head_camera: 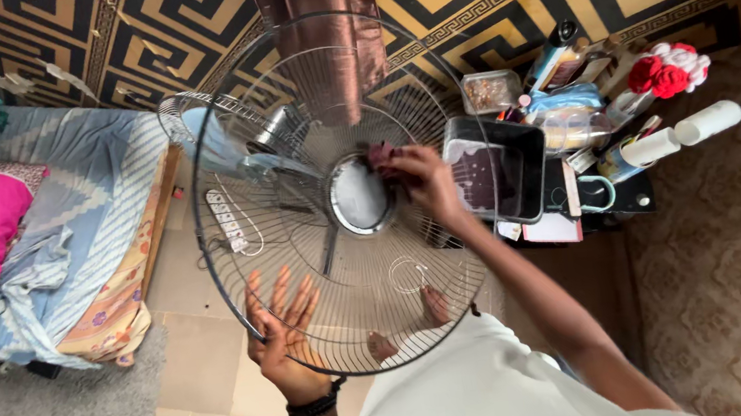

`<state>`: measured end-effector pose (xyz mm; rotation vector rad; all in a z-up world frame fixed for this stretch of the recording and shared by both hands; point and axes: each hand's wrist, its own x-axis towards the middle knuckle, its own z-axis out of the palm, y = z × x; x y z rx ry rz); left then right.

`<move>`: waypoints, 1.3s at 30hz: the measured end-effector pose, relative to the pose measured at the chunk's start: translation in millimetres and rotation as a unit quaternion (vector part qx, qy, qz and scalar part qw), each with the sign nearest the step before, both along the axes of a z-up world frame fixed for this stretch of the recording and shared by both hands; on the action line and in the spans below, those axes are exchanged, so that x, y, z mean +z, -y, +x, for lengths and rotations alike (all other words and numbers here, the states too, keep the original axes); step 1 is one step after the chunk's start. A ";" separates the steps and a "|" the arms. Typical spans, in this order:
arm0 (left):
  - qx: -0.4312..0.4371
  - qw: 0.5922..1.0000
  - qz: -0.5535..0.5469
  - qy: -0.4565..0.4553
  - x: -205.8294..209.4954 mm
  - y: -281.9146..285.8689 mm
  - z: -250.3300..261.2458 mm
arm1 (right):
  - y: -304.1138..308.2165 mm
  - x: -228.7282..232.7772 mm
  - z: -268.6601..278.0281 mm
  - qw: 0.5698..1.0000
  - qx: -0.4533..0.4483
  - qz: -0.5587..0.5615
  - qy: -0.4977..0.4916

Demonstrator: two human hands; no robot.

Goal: The person cleans a standing fan by wiping the front metal cage with a cloth. They then remove the cage, wipe the fan blades, and reattach the cage to the fan stand. The person uses a cloth to wipe the fan components and a basin of soapy water to rinse the cloth.

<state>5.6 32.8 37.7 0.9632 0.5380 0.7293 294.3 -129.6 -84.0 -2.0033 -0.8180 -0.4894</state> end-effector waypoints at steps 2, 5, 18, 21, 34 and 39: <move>-0.006 1.000 -0.008 0.014 -1.6 -3.3 -2.6 | 8.4 3.8 24.4 0.998 -0.049 -0.019 -0.023; 0.001 1.000 -0.002 0.002 -2.7 2.0 -4.2 | 13.5 17.0 28.2 0.989 -0.101 0.057 -0.093; 0.028 0.999 0.022 -0.016 18.3 7.1 -2.7 | -0.1 15.9 2.9 0.995 0.069 0.062 0.038; -0.005 1.000 0.019 0.008 17.0 1.7 -6.9 | 8.9 12.6 22.0 0.998 0.008 0.056 0.009; 0.006 1.000 -0.002 0.013 10.6 10.6 -9.1 | 14.0 -2.9 35.9 0.989 -0.137 0.044 -0.018; -0.002 0.999 -0.034 0.018 6.7 -1.7 -6.3 | 21.2 -11.6 -19.1 0.998 0.016 -0.004 -0.058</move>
